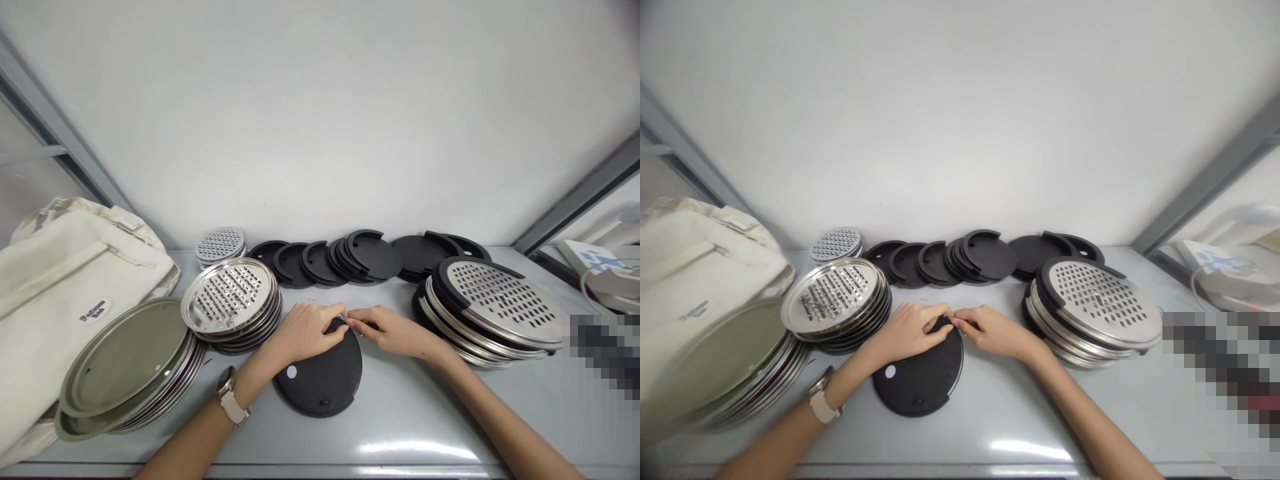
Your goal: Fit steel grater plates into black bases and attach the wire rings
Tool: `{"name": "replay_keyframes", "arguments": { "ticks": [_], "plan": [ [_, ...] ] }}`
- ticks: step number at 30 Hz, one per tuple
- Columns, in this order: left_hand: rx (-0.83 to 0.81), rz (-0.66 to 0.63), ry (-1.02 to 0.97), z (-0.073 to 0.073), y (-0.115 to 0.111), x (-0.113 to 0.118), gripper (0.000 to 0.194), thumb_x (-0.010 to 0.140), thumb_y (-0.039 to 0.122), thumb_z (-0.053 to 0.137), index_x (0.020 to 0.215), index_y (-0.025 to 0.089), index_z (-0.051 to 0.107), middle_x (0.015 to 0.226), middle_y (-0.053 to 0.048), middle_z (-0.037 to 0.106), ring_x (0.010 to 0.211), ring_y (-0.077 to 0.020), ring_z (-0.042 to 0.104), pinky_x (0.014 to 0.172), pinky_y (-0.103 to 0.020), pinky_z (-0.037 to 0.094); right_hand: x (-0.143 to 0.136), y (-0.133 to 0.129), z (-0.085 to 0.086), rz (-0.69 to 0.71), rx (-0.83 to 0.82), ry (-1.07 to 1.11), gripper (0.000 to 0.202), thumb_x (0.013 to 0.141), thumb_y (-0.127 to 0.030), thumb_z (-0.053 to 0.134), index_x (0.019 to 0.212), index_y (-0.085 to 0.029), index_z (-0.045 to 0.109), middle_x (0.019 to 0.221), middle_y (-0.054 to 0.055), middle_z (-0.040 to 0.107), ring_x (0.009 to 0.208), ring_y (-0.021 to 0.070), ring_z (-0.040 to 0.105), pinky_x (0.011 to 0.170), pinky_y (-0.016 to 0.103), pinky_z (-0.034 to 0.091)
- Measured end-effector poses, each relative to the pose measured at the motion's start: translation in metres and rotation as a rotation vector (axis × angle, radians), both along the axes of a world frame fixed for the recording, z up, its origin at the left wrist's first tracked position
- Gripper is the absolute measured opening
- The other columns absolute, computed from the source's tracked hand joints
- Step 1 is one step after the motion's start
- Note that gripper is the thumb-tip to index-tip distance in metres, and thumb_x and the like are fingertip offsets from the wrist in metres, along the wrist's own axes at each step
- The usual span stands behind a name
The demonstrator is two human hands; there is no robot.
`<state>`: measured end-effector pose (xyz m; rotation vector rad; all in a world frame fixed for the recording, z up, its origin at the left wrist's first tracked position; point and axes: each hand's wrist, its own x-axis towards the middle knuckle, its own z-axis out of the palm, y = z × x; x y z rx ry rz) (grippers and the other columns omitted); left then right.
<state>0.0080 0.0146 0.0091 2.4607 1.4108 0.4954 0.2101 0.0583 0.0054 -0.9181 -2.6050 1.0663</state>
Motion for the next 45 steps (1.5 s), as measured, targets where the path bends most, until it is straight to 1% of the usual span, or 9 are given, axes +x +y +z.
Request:
{"name": "replay_keyframes", "arguments": {
  "ticks": [8, 17, 23, 27, 31, 35, 39, 45],
  "plan": [
    [-0.006, 0.007, -0.024, -0.0027, 0.0005, 0.0003, 0.009, 0.085, 0.030, 0.054, 0.092, 0.025, 0.058, 0.058, 0.005, 0.051, 0.052, -0.0118, 0.045, 0.052, -0.025, 0.022, 0.0016, -0.0002, -0.0028, 0.002, 0.038, -0.024, 0.032, 0.098, -0.032, 0.034, 0.083, -0.017, 0.058, 0.062, -0.002, 0.048, 0.055, 0.0104, 0.038, 0.054, 0.022, 0.029],
    [0.005, 0.009, 0.024, -0.0020, 0.0008, 0.0014, 0.012, 0.086, 0.030, 0.053, 0.095, 0.025, 0.059, 0.060, 0.005, 0.053, 0.055, -0.0131, 0.049, 0.052, -0.026, 0.023, 0.0003, 0.0002, -0.0020, 0.007, 0.012, -0.019, 0.033, 0.098, -0.033, 0.033, 0.086, -0.017, 0.060, 0.063, -0.002, 0.051, 0.055, 0.0109, 0.038, 0.053, 0.023, 0.028],
    [0.026, 0.011, 0.068, -0.0026, 0.0012, 0.0033, 0.010, 0.085, 0.030, 0.053, 0.092, 0.024, 0.058, 0.059, 0.004, 0.053, 0.054, -0.0140, 0.048, 0.052, -0.026, 0.022, -0.0001, 0.0012, -0.0042, 0.000, 0.010, -0.025, 0.032, 0.098, -0.034, 0.034, 0.084, -0.018, 0.059, 0.061, -0.002, 0.047, 0.055, 0.0111, 0.038, 0.054, 0.023, 0.029],
    [0.042, 0.014, 0.091, -0.0026, 0.0015, 0.0041, 0.010, 0.085, 0.029, 0.053, 0.091, 0.024, 0.058, 0.059, 0.004, 0.053, 0.054, -0.0148, 0.049, 0.052, -0.026, 0.022, -0.0002, 0.0015, -0.0062, -0.006, -0.044, -0.023, 0.035, 0.098, -0.036, 0.032, 0.078, -0.017, 0.053, 0.062, -0.003, 0.044, 0.056, 0.0110, 0.037, 0.055, 0.023, 0.030],
    [0.055, 0.010, 0.112, -0.0026, 0.0018, 0.0043, 0.011, 0.085, 0.030, 0.053, 0.094, 0.025, 0.058, 0.059, 0.004, 0.054, 0.056, -0.0164, 0.052, 0.052, -0.026, 0.024, -0.0004, 0.0020, -0.0076, -0.011, -0.106, -0.029, 0.037, 0.098, -0.041, 0.030, 0.074, -0.018, 0.048, 0.062, -0.003, 0.040, 0.056, 0.0106, 0.035, 0.055, 0.023, 0.030],
    [0.075, 0.012, 0.130, -0.0030, 0.0017, 0.0043, 0.013, 0.086, 0.031, 0.052, 0.096, 0.024, 0.056, 0.060, 0.003, 0.055, 0.060, -0.0187, 0.056, 0.054, -0.026, 0.026, -0.0006, 0.0015, -0.0068, -0.025, -0.112, -0.033, 0.039, 0.097, -0.044, 0.030, 0.074, -0.018, 0.047, 0.062, -0.003, 0.039, 0.056, 0.0109, 0.034, 0.055, 0.023, 0.030],
    [0.086, 0.018, 0.140, -0.0040, 0.0006, 0.0040, 0.018, 0.087, 0.034, 0.050, 0.102, 0.025, 0.054, 0.065, 0.002, 0.059, 0.065, -0.0211, 0.060, 0.056, -0.027, 0.030, -0.0013, 0.0002, -0.0043, -0.046, -0.138, -0.046, 0.043, 0.096, -0.049, 0.029, 0.070, -0.018, 0.046, 0.061, -0.004, 0.035, 0.056, 0.0112, 0.033, 0.054, 0.023, 0.030],
    [0.086, 0.011, 0.155, -0.0035, -0.0010, 0.0036, 0.024, 0.086, 0.037, 0.050, 0.106, 0.024, 0.052, 0.066, 0.000, 0.060, 0.067, -0.0227, 0.061, 0.057, -0.027, 0.034, -0.0015, -0.0006, -0.0034, -0.058, -0.172, -0.043, 0.044, 0.095, -0.051, 0.030, 0.067, -0.019, 0.042, 0.061, -0.004, 0.033, 0.057, 0.0110, 0.032, 0.054, 0.023, 0.030]
  ]
}}
